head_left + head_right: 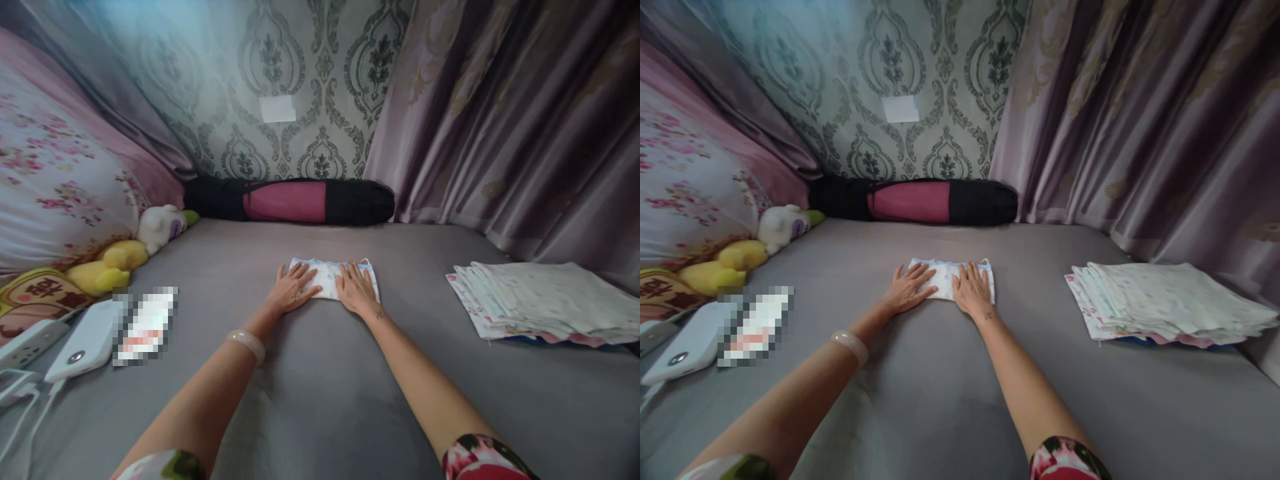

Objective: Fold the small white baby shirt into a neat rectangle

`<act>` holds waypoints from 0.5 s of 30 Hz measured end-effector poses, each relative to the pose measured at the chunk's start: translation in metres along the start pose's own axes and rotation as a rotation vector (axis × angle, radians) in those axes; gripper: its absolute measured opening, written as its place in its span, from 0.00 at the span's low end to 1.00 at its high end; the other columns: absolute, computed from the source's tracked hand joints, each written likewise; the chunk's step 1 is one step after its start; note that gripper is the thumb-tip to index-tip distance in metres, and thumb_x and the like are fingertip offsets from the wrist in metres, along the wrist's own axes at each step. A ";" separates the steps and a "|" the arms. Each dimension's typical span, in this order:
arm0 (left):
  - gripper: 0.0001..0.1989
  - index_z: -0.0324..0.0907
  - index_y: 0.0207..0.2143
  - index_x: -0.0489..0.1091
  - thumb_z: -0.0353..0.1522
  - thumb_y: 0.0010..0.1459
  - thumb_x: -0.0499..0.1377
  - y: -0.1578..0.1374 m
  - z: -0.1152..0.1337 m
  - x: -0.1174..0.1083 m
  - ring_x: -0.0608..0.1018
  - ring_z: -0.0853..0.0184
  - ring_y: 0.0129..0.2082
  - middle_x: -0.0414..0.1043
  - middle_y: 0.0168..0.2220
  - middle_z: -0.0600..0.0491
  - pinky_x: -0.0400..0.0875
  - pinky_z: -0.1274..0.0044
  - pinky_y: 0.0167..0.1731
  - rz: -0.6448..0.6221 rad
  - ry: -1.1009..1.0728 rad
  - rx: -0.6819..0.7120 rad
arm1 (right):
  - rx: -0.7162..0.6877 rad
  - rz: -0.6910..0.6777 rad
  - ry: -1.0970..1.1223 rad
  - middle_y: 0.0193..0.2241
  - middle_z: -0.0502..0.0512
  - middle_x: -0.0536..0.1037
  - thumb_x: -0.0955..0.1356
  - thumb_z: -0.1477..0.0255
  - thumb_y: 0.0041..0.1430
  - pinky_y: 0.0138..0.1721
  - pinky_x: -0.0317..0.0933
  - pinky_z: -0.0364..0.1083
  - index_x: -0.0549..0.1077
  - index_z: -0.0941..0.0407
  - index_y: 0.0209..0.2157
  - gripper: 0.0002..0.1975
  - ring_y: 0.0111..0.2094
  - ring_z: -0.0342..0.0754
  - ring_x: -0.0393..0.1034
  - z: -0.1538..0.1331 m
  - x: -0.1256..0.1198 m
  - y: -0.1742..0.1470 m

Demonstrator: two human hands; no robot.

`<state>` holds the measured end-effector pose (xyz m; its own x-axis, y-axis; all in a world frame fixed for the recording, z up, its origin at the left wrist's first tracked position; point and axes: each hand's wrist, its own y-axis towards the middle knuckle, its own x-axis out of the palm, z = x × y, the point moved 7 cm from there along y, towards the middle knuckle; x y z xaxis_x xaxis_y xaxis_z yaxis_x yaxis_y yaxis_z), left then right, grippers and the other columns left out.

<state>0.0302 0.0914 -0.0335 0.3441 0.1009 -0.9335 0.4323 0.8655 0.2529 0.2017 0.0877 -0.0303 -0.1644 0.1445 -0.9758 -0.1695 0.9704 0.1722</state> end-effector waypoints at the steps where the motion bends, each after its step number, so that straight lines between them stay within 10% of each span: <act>1: 0.29 0.52 0.60 0.61 0.53 0.61 0.46 0.000 0.000 0.000 0.57 0.55 0.64 0.58 0.64 0.48 0.34 0.53 0.62 0.001 -0.001 0.002 | 0.001 0.007 -0.003 0.64 0.63 0.54 0.53 0.65 0.70 0.63 0.36 0.57 0.56 0.61 0.64 0.25 0.65 0.55 0.43 0.000 0.001 0.000; 15: 0.32 0.53 0.62 0.57 0.55 0.62 0.41 0.001 -0.004 0.005 0.53 0.55 0.66 0.53 0.66 0.51 0.39 0.53 0.62 -0.064 0.115 -0.024 | 0.021 -0.031 0.009 0.65 0.64 0.50 0.52 0.65 0.69 0.64 0.35 0.59 0.54 0.62 0.64 0.27 0.66 0.56 0.40 0.013 -0.006 0.003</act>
<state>0.0293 0.0945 -0.0389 0.2178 0.1001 -0.9709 0.4293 0.8835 0.1874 0.2148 0.0920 -0.0260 -0.1685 0.1126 -0.9793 -0.1539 0.9783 0.1390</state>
